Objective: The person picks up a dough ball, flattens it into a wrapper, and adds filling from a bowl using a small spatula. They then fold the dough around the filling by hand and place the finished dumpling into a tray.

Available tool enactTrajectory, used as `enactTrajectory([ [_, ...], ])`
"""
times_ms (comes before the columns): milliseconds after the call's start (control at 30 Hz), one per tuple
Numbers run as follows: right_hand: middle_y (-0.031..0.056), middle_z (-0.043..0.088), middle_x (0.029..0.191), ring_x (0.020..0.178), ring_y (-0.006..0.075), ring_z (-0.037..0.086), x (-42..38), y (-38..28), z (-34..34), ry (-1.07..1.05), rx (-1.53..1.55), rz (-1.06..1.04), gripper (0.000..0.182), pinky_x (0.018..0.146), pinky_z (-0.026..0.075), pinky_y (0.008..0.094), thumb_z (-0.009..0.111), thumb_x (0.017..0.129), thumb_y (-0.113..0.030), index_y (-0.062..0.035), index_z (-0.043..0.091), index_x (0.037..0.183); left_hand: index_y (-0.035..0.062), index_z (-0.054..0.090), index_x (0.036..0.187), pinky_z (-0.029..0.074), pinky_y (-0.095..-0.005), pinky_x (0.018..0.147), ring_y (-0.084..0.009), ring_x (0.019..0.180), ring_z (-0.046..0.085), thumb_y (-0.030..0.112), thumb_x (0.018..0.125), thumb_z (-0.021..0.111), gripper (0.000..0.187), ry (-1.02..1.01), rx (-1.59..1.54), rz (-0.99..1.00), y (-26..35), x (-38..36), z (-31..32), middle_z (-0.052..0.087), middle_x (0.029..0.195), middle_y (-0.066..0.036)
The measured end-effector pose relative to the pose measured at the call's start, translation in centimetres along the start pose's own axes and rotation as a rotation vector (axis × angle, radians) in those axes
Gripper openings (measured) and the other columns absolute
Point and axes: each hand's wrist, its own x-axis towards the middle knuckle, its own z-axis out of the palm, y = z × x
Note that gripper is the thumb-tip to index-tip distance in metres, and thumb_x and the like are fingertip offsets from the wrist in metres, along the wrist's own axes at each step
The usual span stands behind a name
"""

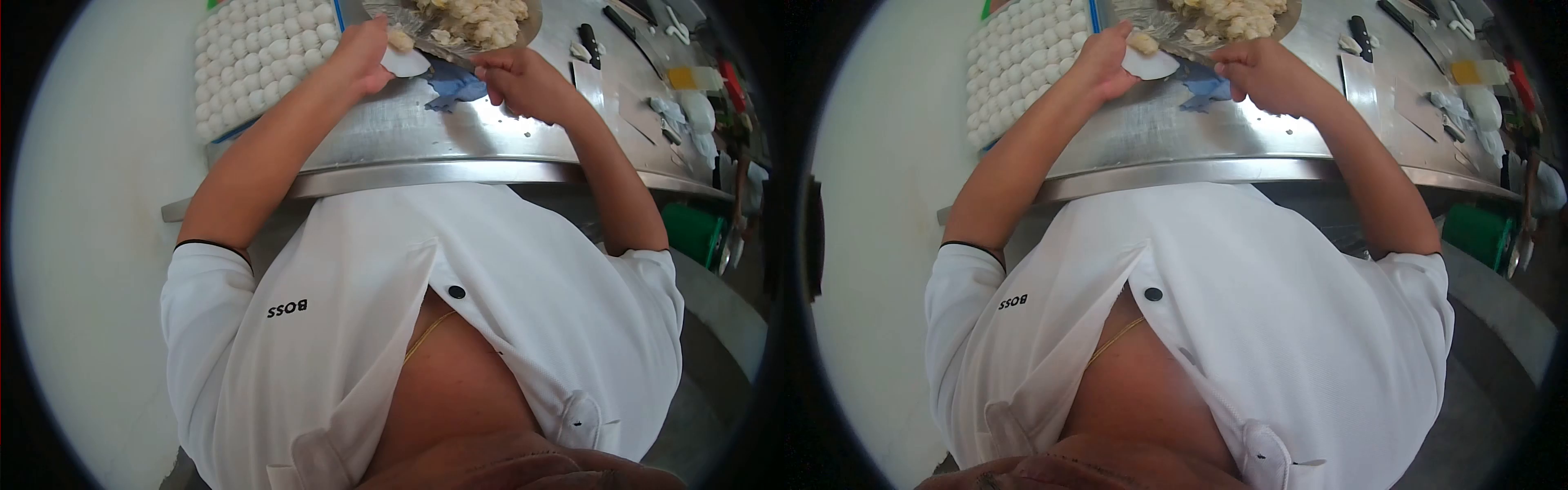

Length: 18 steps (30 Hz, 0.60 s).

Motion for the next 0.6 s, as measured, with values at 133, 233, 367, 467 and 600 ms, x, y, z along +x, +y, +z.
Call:
enactTrajectory([
  [133,0.0148,0.070,0.086,0.073,0.0207,0.065,-1.0,0.0,1.3,0.049,-0.153,-0.214,0.035,0.074,0.053,0.0344,0.059,0.097,-0.019,-0.0032,0.064,0.127,-0.0059,0.040,0.136,0.047,-0.0570,0.103,-0.0374,0.124,0.053,0.020,0.105,0.042,0.040,-0.049,-0.072,0.011,0.1,-1.0,0.5,0.050,0.138,-0.022],
  [233,0.0034,0.060,0.072,0.063,0.0128,0.052,-1.2,0.4,-0.7,-0.044,-0.158,-0.148,0.034,0.062,0.047,0.0297,0.057,0.098,-0.016,-0.0099,0.063,0.131,-0.0068,0.041,0.134,0.047,-0.0569,0.103,-0.0385,0.123,0.054,0.020,0.105,0.043,0.040,-0.035,-0.053,0.022,-0.1,-0.7,-0.2,0.050,0.137,-0.023],
  [367,0.0060,0.062,0.068,0.063,0.0146,0.057,-1.0,-1.5,-3.8,0.052,-0.254,0.009,0.031,0.064,0.049,0.0326,0.058,0.096,-0.019,-0.0056,0.068,0.123,-0.0078,0.043,0.130,0.048,-0.0561,0.101,-0.0388,0.120,0.056,0.020,0.104,0.044,0.038,-0.005,0.028,-0.001,0.2,0.0,-0.8,0.053,0.133,-0.023],
  [467,0.0178,0.068,0.079,0.069,0.0272,0.064,1.5,1.2,-3.8,0.125,-0.550,-0.116,0.031,0.074,0.051,0.0389,0.056,0.097,-0.018,-0.0038,0.067,0.123,-0.0075,0.045,0.128,0.050,-0.0554,0.099,-0.0381,0.117,0.058,0.021,0.104,0.045,0.037,-0.019,0.045,-0.024,-0.3,0.4,-1.3,0.055,0.130,-0.022],
  [600,0.0165,0.069,0.081,0.071,0.0243,0.063,1.9,2.4,-2.6,0.075,-0.450,-0.158,0.031,0.074,0.051,0.0378,0.058,0.096,-0.016,-0.0034,0.066,0.124,-0.0079,0.040,0.131,0.048,-0.0585,0.098,-0.0388,0.118,0.056,0.021,0.103,0.046,0.040,-0.045,0.045,-0.006,-0.2,-0.5,-1.4,0.050,0.133,-0.022],
])
